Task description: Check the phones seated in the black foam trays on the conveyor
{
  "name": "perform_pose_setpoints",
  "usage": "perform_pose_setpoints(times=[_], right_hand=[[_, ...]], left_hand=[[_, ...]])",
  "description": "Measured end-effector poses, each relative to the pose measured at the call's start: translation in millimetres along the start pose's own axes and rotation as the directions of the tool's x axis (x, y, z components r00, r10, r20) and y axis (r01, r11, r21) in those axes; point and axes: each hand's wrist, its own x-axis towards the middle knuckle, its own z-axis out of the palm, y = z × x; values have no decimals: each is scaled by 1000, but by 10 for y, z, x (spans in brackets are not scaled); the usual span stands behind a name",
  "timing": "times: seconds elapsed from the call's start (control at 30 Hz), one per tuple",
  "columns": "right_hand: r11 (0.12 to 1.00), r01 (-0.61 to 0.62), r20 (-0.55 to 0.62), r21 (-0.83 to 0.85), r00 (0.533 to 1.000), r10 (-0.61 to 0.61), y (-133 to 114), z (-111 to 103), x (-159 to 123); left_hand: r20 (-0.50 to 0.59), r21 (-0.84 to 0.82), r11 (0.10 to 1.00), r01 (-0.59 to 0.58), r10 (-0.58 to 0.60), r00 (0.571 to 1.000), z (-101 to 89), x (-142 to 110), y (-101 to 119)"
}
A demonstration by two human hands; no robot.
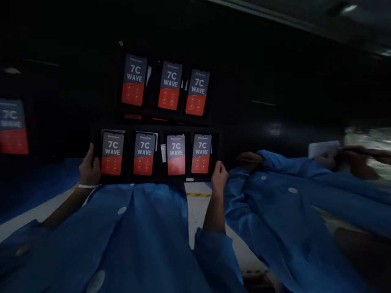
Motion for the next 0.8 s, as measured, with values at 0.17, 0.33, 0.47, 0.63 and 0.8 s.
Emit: perform_pose_setpoints(times=[0.17,0.33,0.47,0.63,0.8], right_hand=[[999,43,6,30,999,-43,46,49,57],[998,59,31,27,998,-60,52,44,109],[998,62,60,-7,996,-62,21,29,159],[992,121,114,-24,986,-118,-11,3,204],[984,176,69,-14,982,-175,-130,-226,47]], left_hand=[[-29,80,997,-5,8,1000,6,40,93],[-24,125,991,46,-43,999,11,66,125],[-58,138,967,213,-207,977,22,85,101],[-36,133,972,192,-189,981,6,131,104],[-68,138,970,200,-192,979,-100,38,278]])
